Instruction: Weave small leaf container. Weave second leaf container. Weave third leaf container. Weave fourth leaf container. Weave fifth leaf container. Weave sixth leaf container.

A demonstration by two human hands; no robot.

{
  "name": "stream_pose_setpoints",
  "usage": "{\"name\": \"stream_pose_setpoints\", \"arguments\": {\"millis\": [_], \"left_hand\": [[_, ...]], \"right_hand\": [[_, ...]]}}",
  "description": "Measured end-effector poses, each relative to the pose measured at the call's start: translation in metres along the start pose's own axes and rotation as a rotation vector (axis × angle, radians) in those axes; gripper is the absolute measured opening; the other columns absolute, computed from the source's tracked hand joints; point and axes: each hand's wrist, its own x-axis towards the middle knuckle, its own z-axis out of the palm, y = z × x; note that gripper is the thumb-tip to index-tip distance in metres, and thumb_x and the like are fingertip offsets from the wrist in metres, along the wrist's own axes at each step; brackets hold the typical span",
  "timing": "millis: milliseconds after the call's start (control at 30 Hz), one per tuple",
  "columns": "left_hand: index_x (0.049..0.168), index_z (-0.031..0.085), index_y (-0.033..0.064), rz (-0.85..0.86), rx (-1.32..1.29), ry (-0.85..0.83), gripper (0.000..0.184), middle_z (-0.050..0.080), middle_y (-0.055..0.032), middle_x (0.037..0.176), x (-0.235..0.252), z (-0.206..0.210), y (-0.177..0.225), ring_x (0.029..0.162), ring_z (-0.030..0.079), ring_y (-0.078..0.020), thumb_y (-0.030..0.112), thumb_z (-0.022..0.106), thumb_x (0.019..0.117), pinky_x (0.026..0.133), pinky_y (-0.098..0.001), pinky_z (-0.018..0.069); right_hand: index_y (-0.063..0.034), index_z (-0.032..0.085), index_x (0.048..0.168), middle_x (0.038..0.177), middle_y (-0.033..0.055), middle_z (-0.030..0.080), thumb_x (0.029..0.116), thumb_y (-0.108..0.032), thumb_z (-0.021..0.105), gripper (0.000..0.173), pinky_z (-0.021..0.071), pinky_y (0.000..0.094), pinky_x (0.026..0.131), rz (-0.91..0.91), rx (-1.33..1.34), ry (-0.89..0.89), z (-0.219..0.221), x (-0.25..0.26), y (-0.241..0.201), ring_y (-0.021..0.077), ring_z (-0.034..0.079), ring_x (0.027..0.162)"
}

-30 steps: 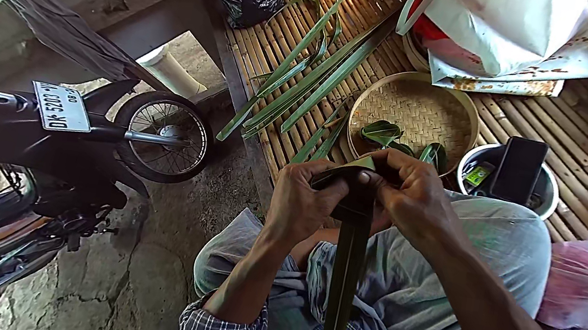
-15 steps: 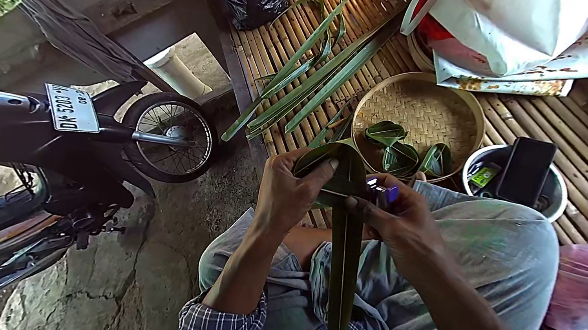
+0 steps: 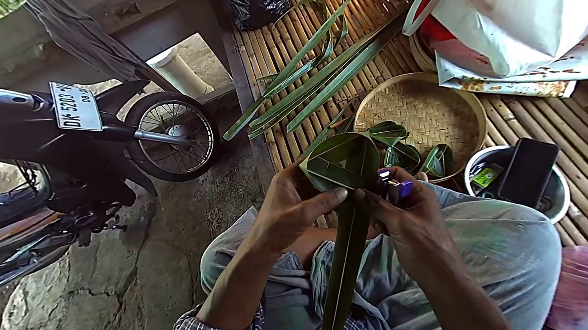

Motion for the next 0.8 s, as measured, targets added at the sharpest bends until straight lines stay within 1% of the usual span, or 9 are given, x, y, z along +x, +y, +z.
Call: {"name": "stream_pose_setpoints", "arguments": {"millis": [133, 267, 333, 400, 500, 567, 667, 733, 800], "left_hand": [[0.12, 0.065, -0.0027, -0.003, -0.049, 0.024, 0.037, 0.072, -0.0187, 0.107, 0.001, 0.002, -0.003, 0.094, 0.072, -0.024, -0.007, 0.074, 0.0851, 0.087, -0.0394, 0.0613], [0.113, 0.067, -0.0054, -0.072, -0.117, 0.016, 0.03, 0.073, -0.0205, 0.1, 0.001, 0.007, -0.001, 0.086, 0.074, -0.0256, -0.009, 0.075, 0.0842, 0.082, -0.0399, 0.0635], [0.111, 0.068, -0.0057, -0.069, -0.127, 0.015, 0.03, 0.073, -0.0206, 0.099, 0.002, 0.007, -0.001, 0.085, 0.074, -0.0253, -0.011, 0.075, 0.0833, 0.082, -0.0396, 0.0635], [0.111, 0.068, -0.0057, -0.05, -0.132, 0.023, 0.03, 0.073, -0.0204, 0.1, 0.004, 0.006, -0.002, 0.086, 0.074, -0.0249, -0.012, 0.075, 0.0822, 0.082, -0.0395, 0.0633], [0.112, 0.068, -0.0053, -0.046, -0.122, 0.016, 0.029, 0.073, -0.0211, 0.1, 0.007, -0.001, -0.004, 0.086, 0.074, -0.026, -0.01, 0.075, 0.0837, 0.082, -0.0414, 0.0634], [0.11, 0.069, -0.0046, -0.058, -0.091, 0.013, 0.028, 0.073, -0.02, 0.098, 0.008, -0.004, -0.003, 0.083, 0.073, -0.0242, -0.009, 0.076, 0.0833, 0.079, -0.0392, 0.0634], [0.108, 0.07, -0.0048, -0.058, -0.057, -0.019, 0.027, 0.073, -0.0191, 0.095, 0.008, -0.004, -0.003, 0.08, 0.073, -0.0221, -0.01, 0.076, 0.0825, 0.076, -0.0364, 0.0631], [0.106, 0.07, -0.0051, -0.05, -0.052, -0.044, 0.025, 0.073, -0.0191, 0.093, 0.009, -0.001, -0.004, 0.079, 0.072, -0.0219, -0.011, 0.075, 0.082, 0.075, -0.0358, 0.0626], [0.107, 0.07, -0.0047, -0.048, -0.032, -0.054, 0.026, 0.074, -0.0183, 0.094, 0.01, 0.002, -0.004, 0.081, 0.072, -0.0216, -0.011, 0.076, 0.0817, 0.075, -0.0357, 0.0628]], "right_hand": [[-0.0062, 0.07, 0.106, 0.081, 0.0118, 0.067, 0.0879, -0.007, 0.08, 0.021, 0.0489, 0.0248, 0.049, -0.021, 0.01, 0.022, 0.001, 0.0, -0.002, 0.0149, 0.055, 0.055], [-0.0062, 0.073, 0.104, 0.083, 0.0113, 0.069, 0.086, -0.002, 0.08, 0.02, 0.0489, 0.0244, 0.051, -0.038, 0.04, 0.047, 0.0, -0.001, -0.003, 0.0139, 0.056, 0.057], [-0.0051, 0.073, 0.103, 0.081, 0.0125, 0.068, 0.0857, -0.003, 0.081, 0.019, 0.0478, 0.0252, 0.05, -0.039, 0.059, 0.043, -0.001, -0.001, -0.002, 0.0141, 0.054, 0.055], [-0.0056, 0.073, 0.103, 0.077, 0.0122, 0.065, 0.0887, -0.007, 0.079, 0.016, 0.0459, 0.0249, 0.048, -0.047, 0.069, 0.018, -0.003, 0.0, 0.0, 0.0133, 0.051, 0.053], [-0.0114, 0.072, 0.111, 0.07, 0.0057, 0.056, 0.0981, -0.022, 0.07, 0.017, 0.042, 0.0223, 0.048, -0.043, 0.054, -0.057, -0.011, 0.001, 0.001, 0.0094, 0.045, 0.051], [-0.0129, 0.073, 0.113, 0.07, 0.0051, 0.056, 0.0965, -0.024, 0.072, 0.02, 0.0396, 0.0218, 0.047, -0.033, 0.015, -0.072, -0.016, 0.002, -0.001, 0.0088, 0.044, 0.051], [-0.0098, 0.075, 0.104, 0.074, 0.0077, 0.064, 0.0897, -0.018, 0.081, 0.018, 0.0424, 0.0224, 0.047, -0.013, -0.06, -0.102, -0.018, 0.004, -0.005, 0.0101, 0.048, 0.051], [-0.007, 0.075, 0.096, 0.073, 0.0089, 0.066, 0.0876, -0.011, 0.082, 0.012, 0.0433, 0.0223, 0.047, -0.002, -0.081, -0.106, -0.017, 0.006, -0.005, 0.0101, 0.05, 0.051], [-0.0051, 0.075, 0.095, 0.073, 0.0097, 0.066, 0.0876, -0.007, 0.08, 0.009, 0.0445, 0.0222, 0.048, -0.004, -0.073, -0.102, -0.016, 0.007, -0.005, 0.01, 0.05, 0.051]]}}
